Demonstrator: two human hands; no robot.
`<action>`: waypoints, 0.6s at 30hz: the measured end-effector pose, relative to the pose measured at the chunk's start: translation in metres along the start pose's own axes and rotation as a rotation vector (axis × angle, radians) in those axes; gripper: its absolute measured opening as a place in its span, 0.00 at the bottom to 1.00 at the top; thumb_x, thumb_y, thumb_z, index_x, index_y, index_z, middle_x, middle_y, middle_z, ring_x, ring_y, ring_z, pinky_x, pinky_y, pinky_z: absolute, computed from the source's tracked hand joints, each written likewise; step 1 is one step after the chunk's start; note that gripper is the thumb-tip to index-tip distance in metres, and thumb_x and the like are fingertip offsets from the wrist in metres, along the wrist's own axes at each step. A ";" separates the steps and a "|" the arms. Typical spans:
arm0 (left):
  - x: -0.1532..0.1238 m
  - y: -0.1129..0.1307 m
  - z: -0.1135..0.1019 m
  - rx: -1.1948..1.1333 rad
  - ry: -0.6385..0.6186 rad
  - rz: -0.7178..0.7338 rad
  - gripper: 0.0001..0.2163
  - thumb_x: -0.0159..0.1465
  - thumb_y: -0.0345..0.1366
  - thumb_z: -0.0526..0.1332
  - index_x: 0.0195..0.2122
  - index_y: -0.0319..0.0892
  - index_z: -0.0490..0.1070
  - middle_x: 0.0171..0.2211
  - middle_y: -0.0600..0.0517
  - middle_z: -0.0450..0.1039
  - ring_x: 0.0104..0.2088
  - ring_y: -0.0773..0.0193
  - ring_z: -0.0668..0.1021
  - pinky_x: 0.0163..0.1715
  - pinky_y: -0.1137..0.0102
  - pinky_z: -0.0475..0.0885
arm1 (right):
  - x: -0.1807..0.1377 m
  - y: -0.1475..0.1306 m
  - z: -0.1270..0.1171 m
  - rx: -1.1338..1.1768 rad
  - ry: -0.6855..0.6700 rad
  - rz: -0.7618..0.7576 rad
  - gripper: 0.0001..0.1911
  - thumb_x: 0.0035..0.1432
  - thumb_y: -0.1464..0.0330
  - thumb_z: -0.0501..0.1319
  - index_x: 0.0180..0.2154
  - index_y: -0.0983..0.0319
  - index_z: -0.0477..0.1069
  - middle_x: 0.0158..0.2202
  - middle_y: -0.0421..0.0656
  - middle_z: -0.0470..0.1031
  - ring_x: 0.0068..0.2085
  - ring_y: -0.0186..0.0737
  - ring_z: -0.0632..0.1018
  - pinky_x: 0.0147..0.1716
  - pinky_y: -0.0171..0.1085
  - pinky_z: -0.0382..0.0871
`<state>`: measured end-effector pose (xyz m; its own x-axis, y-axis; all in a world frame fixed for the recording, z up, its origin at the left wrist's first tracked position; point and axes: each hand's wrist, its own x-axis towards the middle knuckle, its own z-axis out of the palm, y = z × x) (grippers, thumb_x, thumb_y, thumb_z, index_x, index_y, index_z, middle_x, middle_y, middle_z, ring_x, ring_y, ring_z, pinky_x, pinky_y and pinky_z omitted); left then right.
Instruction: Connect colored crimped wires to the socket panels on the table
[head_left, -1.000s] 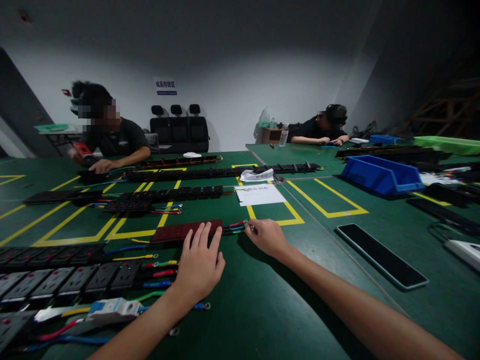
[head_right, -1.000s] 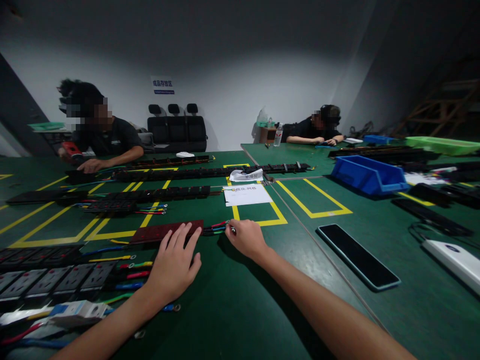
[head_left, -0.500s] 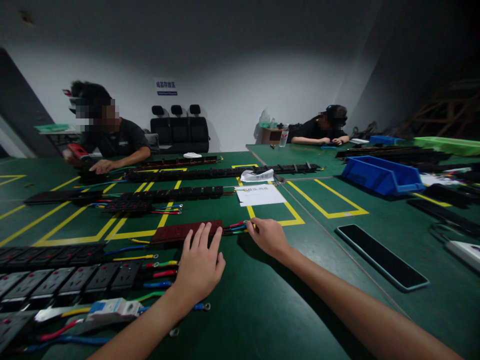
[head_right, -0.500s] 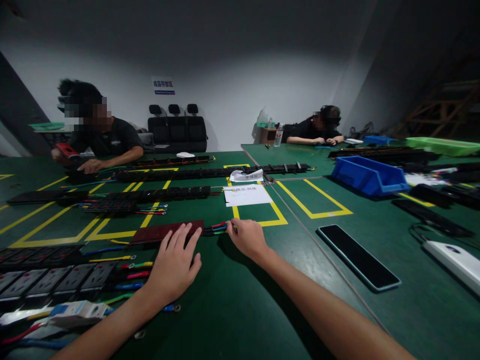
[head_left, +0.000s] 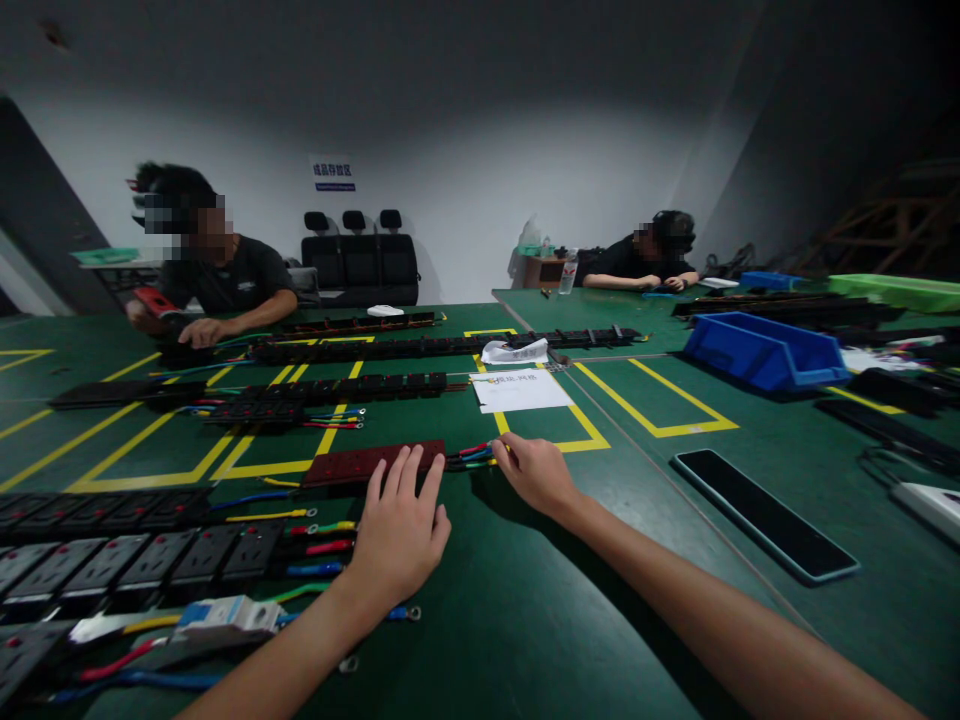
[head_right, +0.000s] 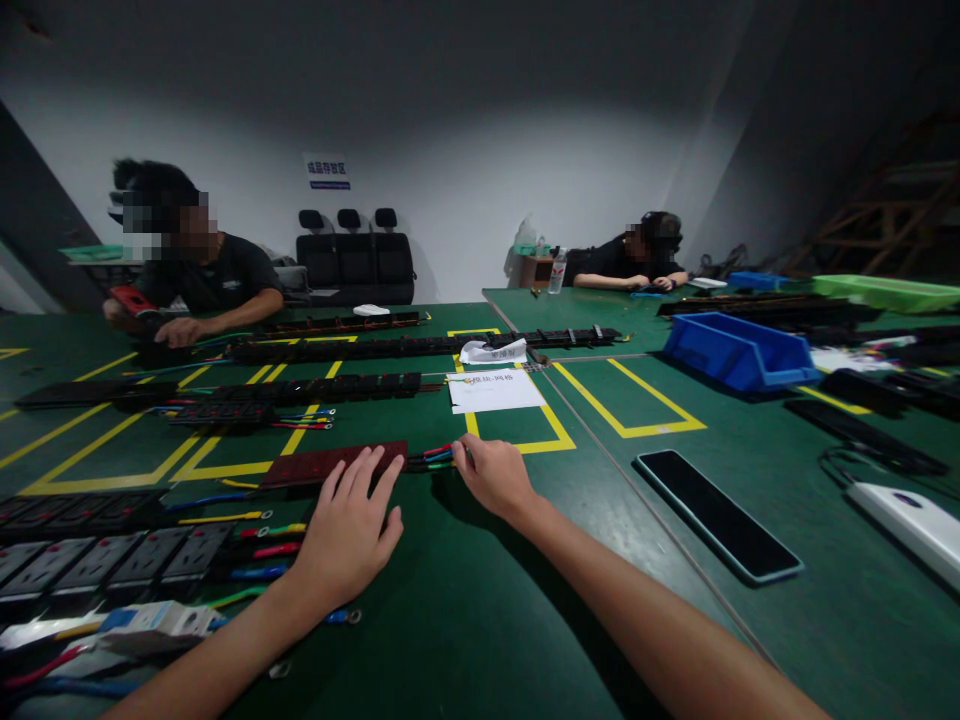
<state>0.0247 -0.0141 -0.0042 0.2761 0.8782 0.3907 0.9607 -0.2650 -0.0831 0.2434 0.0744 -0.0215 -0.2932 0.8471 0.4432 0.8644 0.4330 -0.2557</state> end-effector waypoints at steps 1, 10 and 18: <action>0.000 0.000 0.000 0.000 0.001 0.001 0.26 0.68 0.39 0.53 0.67 0.42 0.62 0.67 0.40 0.62 0.67 0.45 0.64 0.65 0.47 0.59 | 0.000 0.000 0.000 0.009 -0.005 -0.008 0.21 0.72 0.60 0.48 0.34 0.59 0.75 0.26 0.42 0.79 0.26 0.35 0.76 0.27 0.36 0.48; 0.001 0.001 -0.003 0.001 -0.008 -0.002 0.26 0.67 0.38 0.54 0.67 0.42 0.63 0.66 0.39 0.63 0.66 0.45 0.64 0.64 0.47 0.59 | 0.001 0.002 0.002 -0.033 -0.042 -0.010 0.25 0.72 0.60 0.48 0.27 0.60 0.73 0.24 0.43 0.78 0.24 0.34 0.74 0.27 0.38 0.44; 0.000 0.001 0.000 0.001 0.002 -0.001 0.26 0.67 0.38 0.54 0.67 0.42 0.63 0.66 0.39 0.62 0.67 0.45 0.64 0.64 0.46 0.59 | 0.001 0.001 -0.001 -0.008 -0.040 -0.019 0.25 0.72 0.60 0.48 0.28 0.60 0.73 0.24 0.43 0.77 0.24 0.35 0.73 0.27 0.38 0.45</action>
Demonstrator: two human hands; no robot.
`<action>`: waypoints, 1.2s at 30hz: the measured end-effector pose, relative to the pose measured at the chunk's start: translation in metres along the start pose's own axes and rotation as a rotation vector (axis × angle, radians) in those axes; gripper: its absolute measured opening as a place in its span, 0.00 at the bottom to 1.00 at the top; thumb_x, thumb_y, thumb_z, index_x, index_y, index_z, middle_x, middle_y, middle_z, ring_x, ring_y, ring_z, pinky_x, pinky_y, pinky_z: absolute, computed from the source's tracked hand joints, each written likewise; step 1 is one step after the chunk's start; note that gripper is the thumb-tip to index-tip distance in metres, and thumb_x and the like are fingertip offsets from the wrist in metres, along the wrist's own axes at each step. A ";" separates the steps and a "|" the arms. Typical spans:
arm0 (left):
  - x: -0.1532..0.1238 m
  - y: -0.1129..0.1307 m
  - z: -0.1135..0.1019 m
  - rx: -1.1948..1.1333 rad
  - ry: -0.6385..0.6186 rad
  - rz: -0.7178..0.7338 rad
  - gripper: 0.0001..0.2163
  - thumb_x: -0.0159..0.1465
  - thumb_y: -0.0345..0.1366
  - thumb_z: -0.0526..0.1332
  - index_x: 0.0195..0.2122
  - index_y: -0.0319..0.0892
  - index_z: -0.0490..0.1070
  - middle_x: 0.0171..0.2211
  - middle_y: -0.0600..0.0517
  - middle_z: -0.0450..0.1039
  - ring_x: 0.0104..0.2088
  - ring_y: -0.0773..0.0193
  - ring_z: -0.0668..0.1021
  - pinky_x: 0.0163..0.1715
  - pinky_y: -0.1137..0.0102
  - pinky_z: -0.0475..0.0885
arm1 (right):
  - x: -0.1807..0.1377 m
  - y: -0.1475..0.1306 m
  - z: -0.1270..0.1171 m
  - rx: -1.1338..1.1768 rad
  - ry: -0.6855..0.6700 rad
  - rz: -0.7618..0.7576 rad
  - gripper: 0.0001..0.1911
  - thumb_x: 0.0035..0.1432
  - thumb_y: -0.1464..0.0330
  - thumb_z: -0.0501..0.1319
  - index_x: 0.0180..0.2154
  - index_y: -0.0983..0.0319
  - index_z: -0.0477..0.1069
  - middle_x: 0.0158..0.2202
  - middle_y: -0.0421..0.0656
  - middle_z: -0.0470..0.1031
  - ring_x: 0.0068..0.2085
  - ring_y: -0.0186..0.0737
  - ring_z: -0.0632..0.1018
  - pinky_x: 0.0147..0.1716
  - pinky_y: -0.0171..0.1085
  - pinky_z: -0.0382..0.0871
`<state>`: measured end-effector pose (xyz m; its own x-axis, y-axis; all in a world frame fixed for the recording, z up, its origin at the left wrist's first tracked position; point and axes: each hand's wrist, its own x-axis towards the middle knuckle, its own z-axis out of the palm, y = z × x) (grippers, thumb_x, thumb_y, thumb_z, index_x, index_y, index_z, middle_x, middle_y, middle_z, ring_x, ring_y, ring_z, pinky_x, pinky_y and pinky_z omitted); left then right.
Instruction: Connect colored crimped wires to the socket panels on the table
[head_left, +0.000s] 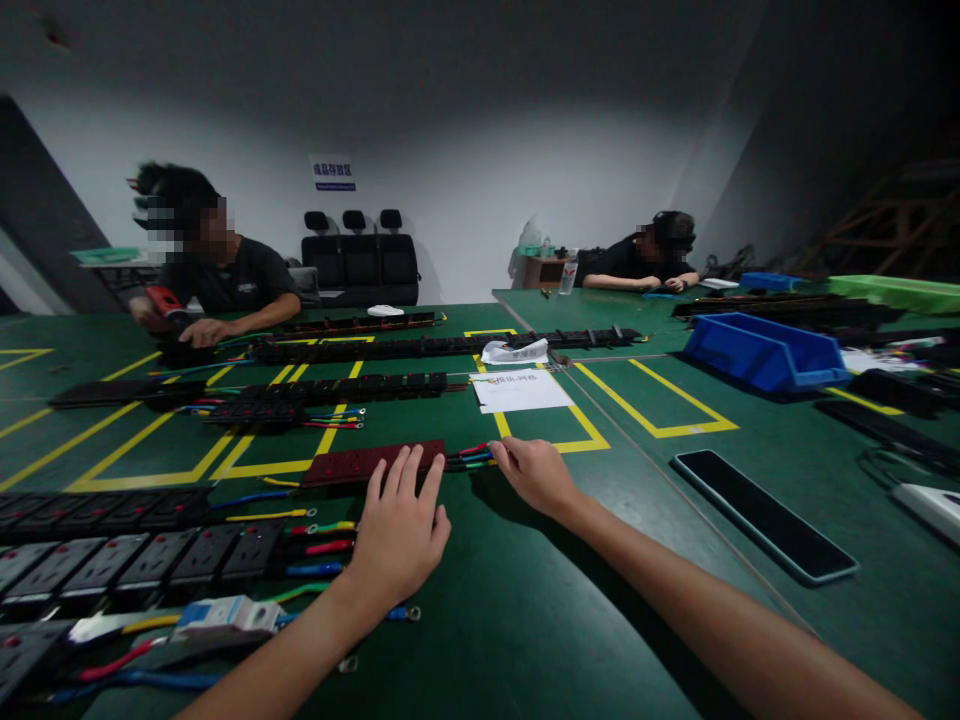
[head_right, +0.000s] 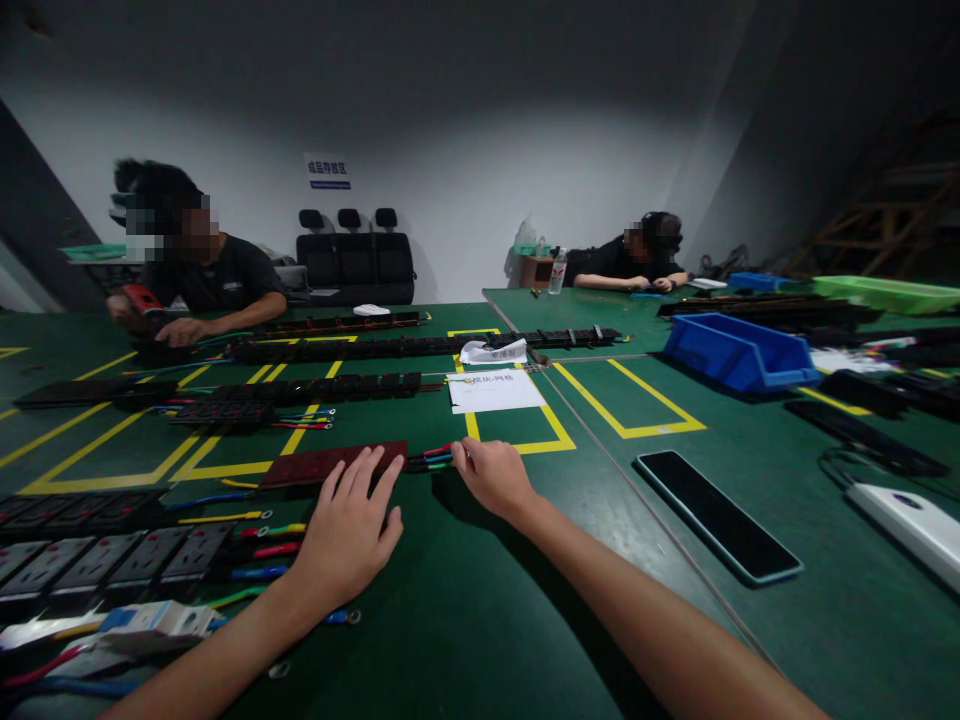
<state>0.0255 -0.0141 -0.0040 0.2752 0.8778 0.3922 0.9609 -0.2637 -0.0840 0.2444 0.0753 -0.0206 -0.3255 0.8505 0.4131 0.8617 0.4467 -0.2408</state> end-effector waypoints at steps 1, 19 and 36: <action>0.000 0.000 0.000 0.002 0.000 0.000 0.26 0.67 0.38 0.54 0.67 0.42 0.63 0.66 0.39 0.63 0.67 0.45 0.64 0.64 0.46 0.60 | 0.000 0.000 0.000 0.012 0.008 -0.005 0.25 0.72 0.60 0.48 0.27 0.60 0.73 0.23 0.43 0.77 0.24 0.35 0.73 0.27 0.38 0.46; 0.000 0.000 0.000 0.001 -0.009 0.001 0.26 0.68 0.38 0.53 0.67 0.42 0.62 0.66 0.39 0.63 0.67 0.45 0.64 0.64 0.46 0.60 | 0.001 0.000 -0.001 0.013 -0.016 0.004 0.24 0.72 0.61 0.50 0.26 0.60 0.72 0.22 0.42 0.75 0.24 0.34 0.73 0.27 0.38 0.44; -0.001 -0.001 0.003 0.011 0.017 0.003 0.26 0.67 0.38 0.54 0.67 0.42 0.63 0.66 0.39 0.63 0.67 0.46 0.64 0.64 0.46 0.60 | -0.003 0.000 0.002 0.114 0.043 -0.032 0.18 0.69 0.58 0.52 0.33 0.60 0.73 0.21 0.40 0.74 0.24 0.35 0.73 0.26 0.35 0.47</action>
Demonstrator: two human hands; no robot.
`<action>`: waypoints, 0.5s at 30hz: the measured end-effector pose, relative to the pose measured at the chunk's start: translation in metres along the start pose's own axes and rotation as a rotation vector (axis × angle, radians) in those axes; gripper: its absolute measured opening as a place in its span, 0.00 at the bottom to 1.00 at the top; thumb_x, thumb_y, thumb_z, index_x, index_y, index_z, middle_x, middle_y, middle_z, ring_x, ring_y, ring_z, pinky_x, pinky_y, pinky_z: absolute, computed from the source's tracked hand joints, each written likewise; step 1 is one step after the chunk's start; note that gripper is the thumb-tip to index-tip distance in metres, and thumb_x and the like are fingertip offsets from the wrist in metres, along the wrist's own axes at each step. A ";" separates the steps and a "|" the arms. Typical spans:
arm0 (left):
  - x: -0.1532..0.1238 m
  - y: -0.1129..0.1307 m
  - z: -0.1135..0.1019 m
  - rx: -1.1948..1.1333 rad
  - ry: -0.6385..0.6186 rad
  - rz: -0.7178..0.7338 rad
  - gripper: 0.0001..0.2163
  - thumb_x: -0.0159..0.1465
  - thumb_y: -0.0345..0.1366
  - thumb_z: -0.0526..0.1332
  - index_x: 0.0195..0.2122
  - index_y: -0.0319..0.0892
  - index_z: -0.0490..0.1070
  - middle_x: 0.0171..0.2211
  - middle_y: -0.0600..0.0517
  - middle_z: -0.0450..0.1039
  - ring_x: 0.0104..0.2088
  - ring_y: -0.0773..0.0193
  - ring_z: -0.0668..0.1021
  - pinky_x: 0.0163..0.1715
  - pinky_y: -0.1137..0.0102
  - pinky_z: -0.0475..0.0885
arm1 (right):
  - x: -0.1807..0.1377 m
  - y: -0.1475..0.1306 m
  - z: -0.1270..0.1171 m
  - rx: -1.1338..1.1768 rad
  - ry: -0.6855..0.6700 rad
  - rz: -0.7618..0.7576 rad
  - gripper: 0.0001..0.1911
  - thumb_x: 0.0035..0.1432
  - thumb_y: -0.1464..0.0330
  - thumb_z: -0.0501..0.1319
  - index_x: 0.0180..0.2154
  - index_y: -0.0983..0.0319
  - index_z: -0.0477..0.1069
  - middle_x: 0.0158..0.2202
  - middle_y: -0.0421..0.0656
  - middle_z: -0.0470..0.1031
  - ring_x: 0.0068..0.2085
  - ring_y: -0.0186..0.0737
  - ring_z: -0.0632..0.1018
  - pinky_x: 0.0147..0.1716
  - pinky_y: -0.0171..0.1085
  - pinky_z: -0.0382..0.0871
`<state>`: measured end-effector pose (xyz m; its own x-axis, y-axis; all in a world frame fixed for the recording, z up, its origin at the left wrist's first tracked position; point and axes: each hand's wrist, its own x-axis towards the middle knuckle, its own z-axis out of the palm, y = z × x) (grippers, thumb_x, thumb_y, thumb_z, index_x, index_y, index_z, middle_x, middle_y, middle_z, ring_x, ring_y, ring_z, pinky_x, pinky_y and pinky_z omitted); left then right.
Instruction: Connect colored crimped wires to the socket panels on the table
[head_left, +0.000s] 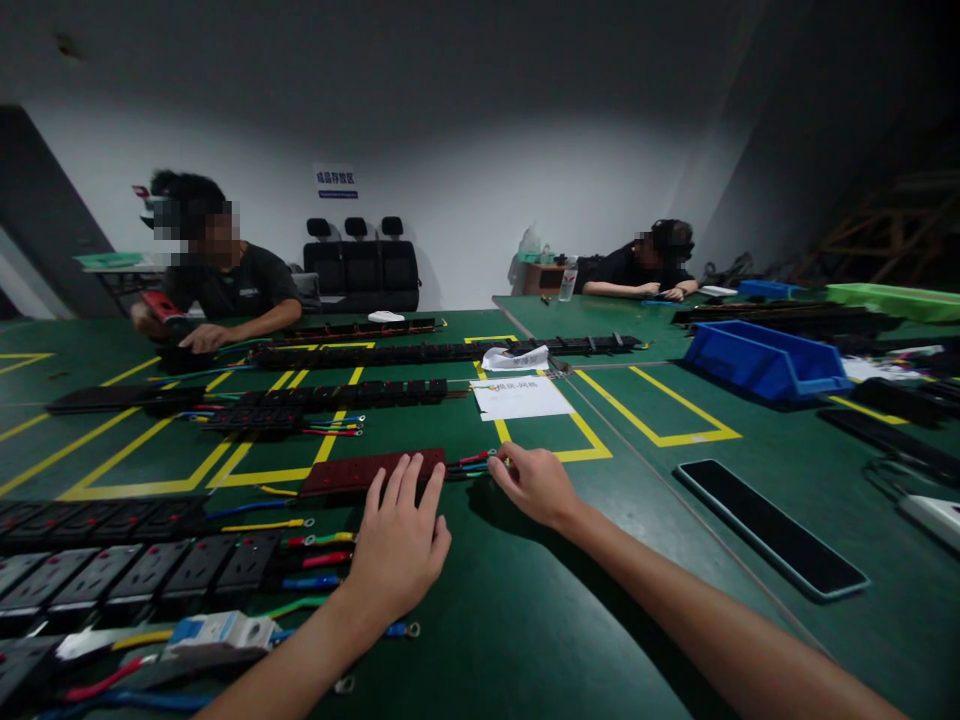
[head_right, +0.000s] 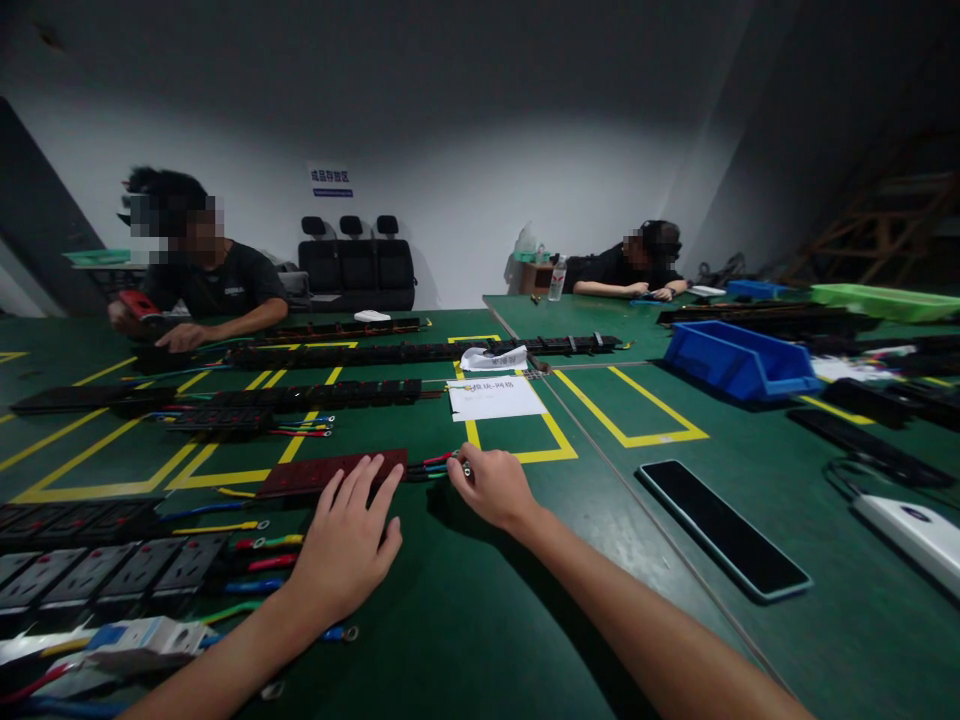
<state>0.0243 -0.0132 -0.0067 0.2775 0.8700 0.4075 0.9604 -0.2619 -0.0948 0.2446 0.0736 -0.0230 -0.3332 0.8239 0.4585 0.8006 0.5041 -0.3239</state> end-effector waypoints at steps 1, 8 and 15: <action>0.000 0.000 0.000 -0.002 -0.001 -0.001 0.26 0.67 0.38 0.54 0.67 0.42 0.63 0.66 0.39 0.63 0.67 0.46 0.64 0.64 0.47 0.59 | 0.000 0.000 0.000 -0.005 0.002 0.004 0.19 0.69 0.58 0.51 0.32 0.60 0.73 0.21 0.40 0.74 0.23 0.35 0.73 0.26 0.35 0.47; 0.000 -0.001 0.002 -0.001 -0.002 0.000 0.26 0.67 0.38 0.54 0.67 0.42 0.63 0.66 0.39 0.63 0.67 0.46 0.64 0.64 0.46 0.60 | 0.004 0.000 -0.002 -0.023 -0.035 0.020 0.23 0.69 0.58 0.51 0.25 0.60 0.71 0.20 0.41 0.72 0.22 0.33 0.70 0.26 0.36 0.46; 0.000 -0.001 0.001 -0.024 -0.002 -0.007 0.26 0.67 0.40 0.55 0.66 0.42 0.64 0.66 0.39 0.63 0.67 0.46 0.64 0.65 0.47 0.59 | 0.003 -0.001 0.000 -0.053 -0.035 0.028 0.21 0.69 0.58 0.51 0.31 0.60 0.74 0.21 0.41 0.74 0.23 0.34 0.71 0.25 0.36 0.45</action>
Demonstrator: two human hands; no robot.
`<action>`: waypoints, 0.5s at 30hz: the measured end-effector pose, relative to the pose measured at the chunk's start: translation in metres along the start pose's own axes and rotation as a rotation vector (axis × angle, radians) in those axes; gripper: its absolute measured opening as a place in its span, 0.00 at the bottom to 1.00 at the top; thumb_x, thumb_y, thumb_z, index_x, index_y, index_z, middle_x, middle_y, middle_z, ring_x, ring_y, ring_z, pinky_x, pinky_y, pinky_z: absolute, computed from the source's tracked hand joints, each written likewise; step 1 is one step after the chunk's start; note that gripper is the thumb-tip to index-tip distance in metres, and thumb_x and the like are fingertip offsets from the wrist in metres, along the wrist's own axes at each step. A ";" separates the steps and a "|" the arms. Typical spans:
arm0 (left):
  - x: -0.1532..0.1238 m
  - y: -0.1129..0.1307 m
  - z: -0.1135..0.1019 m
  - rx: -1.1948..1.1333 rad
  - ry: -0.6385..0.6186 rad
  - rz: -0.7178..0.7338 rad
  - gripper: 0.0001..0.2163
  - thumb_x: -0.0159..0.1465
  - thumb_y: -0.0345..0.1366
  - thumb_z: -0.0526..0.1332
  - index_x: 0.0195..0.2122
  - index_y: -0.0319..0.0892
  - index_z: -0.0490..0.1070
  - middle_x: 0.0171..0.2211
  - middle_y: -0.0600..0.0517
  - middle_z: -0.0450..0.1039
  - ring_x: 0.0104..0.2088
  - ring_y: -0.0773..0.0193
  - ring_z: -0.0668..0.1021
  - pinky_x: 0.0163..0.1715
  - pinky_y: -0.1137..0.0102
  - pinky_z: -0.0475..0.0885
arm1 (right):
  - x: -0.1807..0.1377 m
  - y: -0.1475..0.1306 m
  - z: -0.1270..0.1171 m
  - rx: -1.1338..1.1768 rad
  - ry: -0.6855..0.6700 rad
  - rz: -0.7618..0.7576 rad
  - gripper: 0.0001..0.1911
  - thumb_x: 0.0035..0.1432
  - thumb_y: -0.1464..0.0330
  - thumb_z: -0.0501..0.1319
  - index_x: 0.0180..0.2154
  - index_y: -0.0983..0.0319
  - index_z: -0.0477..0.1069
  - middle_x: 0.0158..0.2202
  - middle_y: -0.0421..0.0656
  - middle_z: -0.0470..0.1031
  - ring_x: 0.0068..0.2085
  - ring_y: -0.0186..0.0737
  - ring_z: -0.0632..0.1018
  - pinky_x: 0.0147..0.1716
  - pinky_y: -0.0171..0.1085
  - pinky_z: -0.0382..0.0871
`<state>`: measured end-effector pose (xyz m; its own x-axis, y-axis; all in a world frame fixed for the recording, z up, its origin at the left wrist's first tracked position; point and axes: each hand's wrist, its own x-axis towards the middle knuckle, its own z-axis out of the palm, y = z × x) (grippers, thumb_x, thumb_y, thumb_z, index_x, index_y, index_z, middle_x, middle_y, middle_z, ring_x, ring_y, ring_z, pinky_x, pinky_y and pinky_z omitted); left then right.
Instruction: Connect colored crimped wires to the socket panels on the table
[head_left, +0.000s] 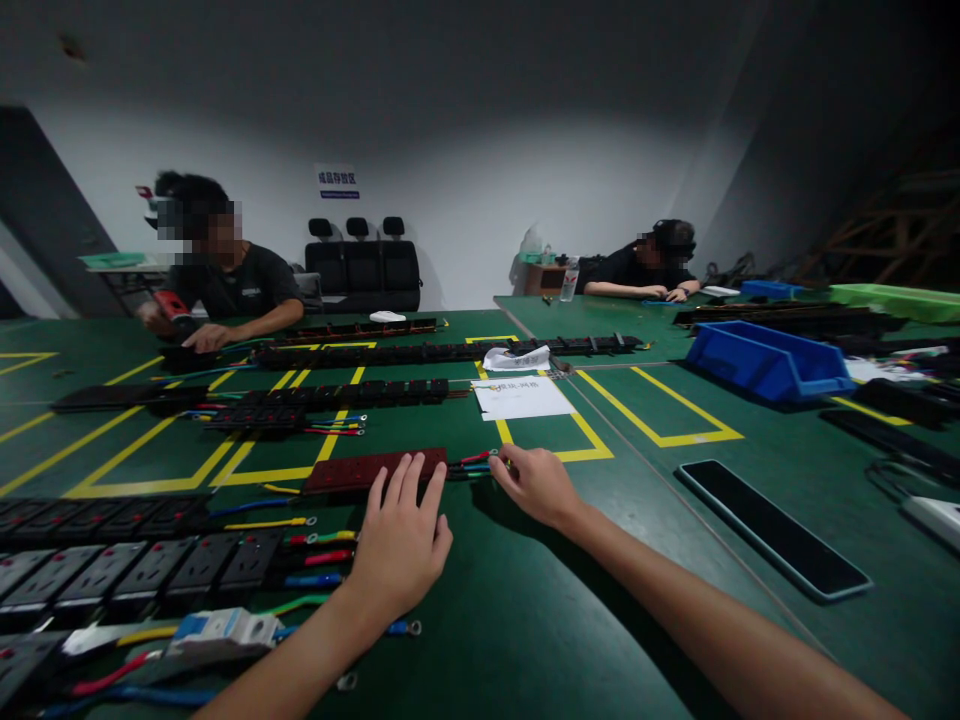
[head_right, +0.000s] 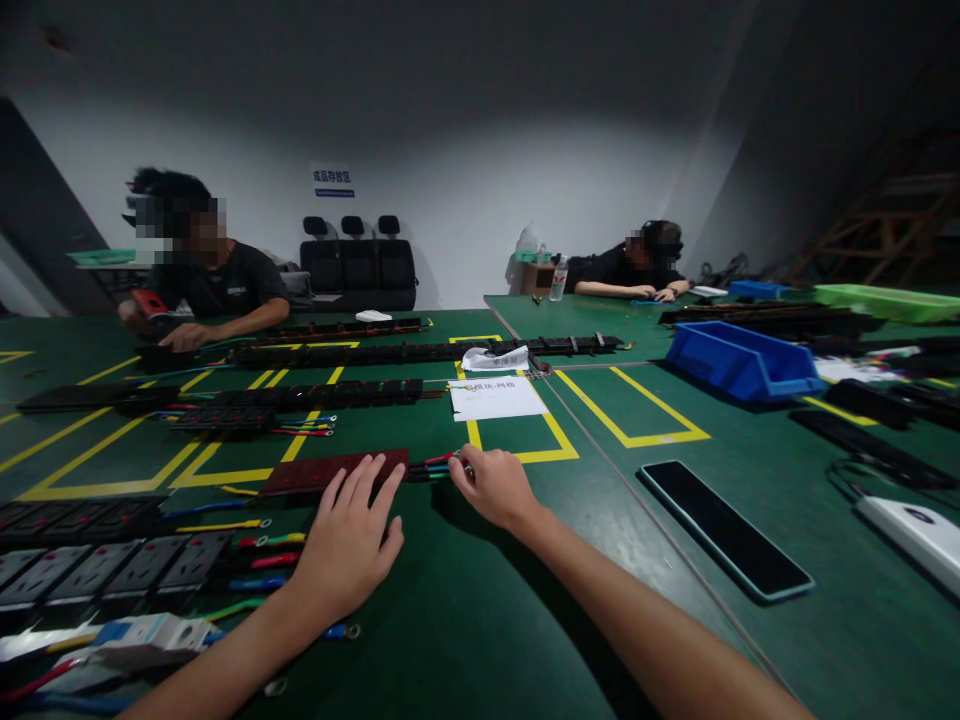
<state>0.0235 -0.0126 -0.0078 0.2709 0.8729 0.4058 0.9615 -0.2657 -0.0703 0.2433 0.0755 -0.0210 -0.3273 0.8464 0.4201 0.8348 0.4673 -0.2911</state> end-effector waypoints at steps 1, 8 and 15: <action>0.000 0.000 0.000 -0.001 0.002 0.001 0.26 0.67 0.40 0.55 0.66 0.42 0.64 0.66 0.39 0.63 0.67 0.45 0.64 0.65 0.46 0.59 | 0.000 0.000 0.000 -0.015 0.005 0.008 0.20 0.69 0.58 0.51 0.32 0.60 0.75 0.22 0.41 0.75 0.23 0.34 0.72 0.26 0.36 0.45; 0.000 0.001 0.000 0.008 0.007 0.008 0.26 0.66 0.37 0.55 0.66 0.41 0.63 0.66 0.38 0.63 0.67 0.45 0.64 0.64 0.46 0.59 | 0.001 -0.002 0.000 -0.082 -0.012 0.031 0.21 0.69 0.59 0.52 0.28 0.60 0.74 0.22 0.42 0.76 0.23 0.35 0.73 0.26 0.37 0.45; 0.000 0.001 -0.002 0.000 -0.012 -0.003 0.26 0.67 0.39 0.54 0.67 0.43 0.63 0.66 0.40 0.63 0.67 0.47 0.64 0.65 0.47 0.59 | 0.000 0.000 0.002 -0.082 0.015 0.035 0.18 0.69 0.59 0.53 0.31 0.59 0.75 0.22 0.41 0.76 0.24 0.35 0.74 0.26 0.36 0.46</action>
<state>0.0244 -0.0134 -0.0059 0.2689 0.8786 0.3946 0.9622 -0.2635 -0.0691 0.2422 0.0757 -0.0224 -0.2910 0.8575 0.4242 0.8792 0.4146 -0.2349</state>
